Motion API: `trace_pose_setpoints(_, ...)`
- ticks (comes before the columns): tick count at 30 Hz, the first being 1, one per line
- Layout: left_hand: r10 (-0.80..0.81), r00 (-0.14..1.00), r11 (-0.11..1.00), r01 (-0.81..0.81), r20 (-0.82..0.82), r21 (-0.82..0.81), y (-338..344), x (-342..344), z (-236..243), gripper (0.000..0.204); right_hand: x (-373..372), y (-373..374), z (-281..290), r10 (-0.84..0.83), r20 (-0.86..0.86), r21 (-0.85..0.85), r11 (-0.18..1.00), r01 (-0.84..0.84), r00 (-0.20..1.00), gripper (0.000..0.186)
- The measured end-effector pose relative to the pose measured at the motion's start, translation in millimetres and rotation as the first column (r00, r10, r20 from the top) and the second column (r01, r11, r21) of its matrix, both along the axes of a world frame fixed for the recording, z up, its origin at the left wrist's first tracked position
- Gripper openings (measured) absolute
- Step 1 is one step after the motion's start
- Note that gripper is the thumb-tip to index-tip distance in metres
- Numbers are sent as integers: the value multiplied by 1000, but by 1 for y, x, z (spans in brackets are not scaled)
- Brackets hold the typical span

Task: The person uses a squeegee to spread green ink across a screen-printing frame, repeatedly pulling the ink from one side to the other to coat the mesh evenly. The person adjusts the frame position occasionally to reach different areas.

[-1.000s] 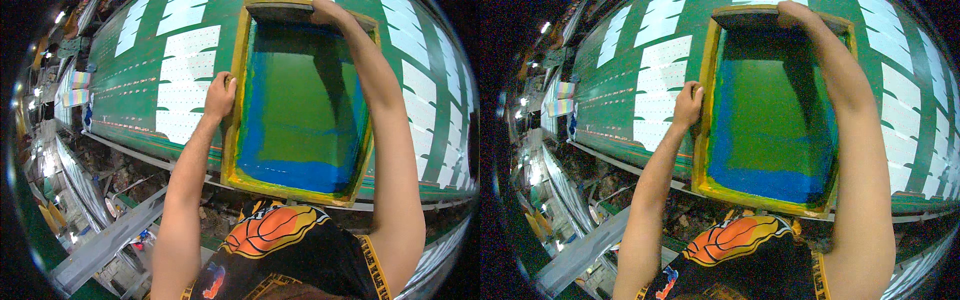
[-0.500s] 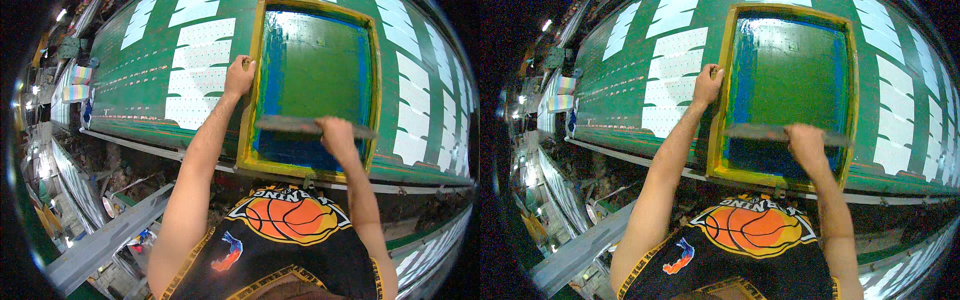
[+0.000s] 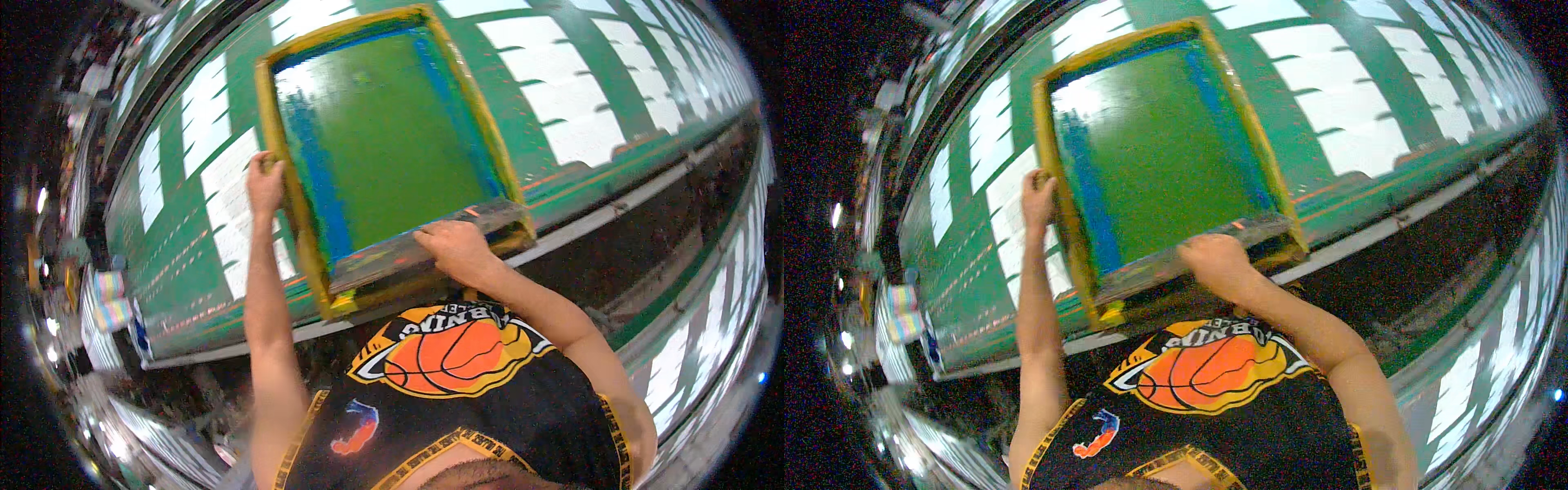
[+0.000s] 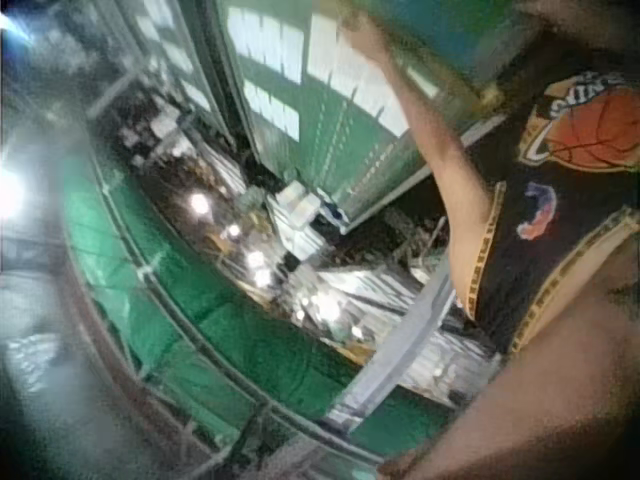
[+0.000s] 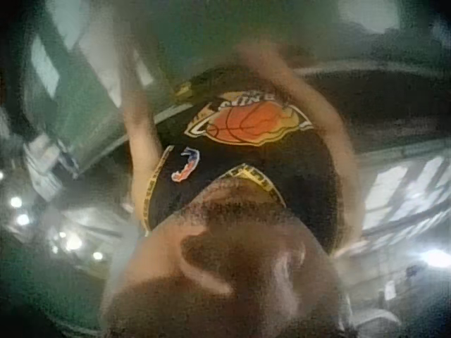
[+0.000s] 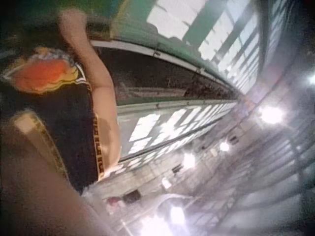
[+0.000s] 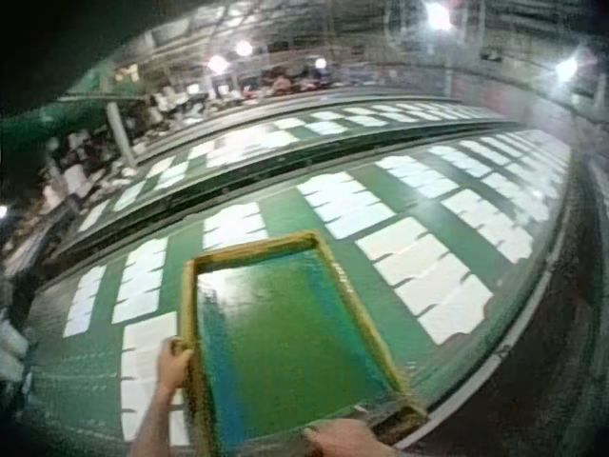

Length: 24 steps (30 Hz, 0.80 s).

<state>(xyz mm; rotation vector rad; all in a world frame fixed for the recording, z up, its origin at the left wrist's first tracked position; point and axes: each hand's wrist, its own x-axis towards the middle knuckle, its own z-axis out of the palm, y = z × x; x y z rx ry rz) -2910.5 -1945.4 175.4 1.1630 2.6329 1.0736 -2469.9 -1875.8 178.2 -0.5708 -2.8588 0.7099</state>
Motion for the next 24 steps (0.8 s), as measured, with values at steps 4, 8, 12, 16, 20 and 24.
trace_pose_setpoints(4, 7, 999, 1000, -7, -47, -5, 50, 42, 32, 41, 38, 43, 3, -11, -25, 10, 1000, 12, 1000, 42)
trace_pose_setpoints(8, 6, 999, 995, -2, -36, 99, 117, 127, 12, 42, 111, 118, -9, -3, 11, 80, 997, 2, 1000, 47)
trace_pose_setpoints(12, 39, 999, 991, -34, -37, 128, 191, 219, -13, 43, 204, 199, -14, 25, 62, 135, 990, -33, 998, 52)
trace_pose_setpoints(16, 36, 999, 987, -39, 21, 159, 251, 291, -34, 41, 274, 260, -22, 21, 67, 185, 982, -33, 998, 60)
trace_pose_setpoints(20, -6, 1000, 983, 10, -22, 182, 288, 336, -48, 42, 320, 296, -24, 36, 27, 196, 980, -41, 999, 59)
trace_pose_setpoints(24, 51, 997, 986, -41, -57, 165, 304, 365, -52, 41, 345, 315, -24, 63, 58, 180, 981, -73, 996, 52)
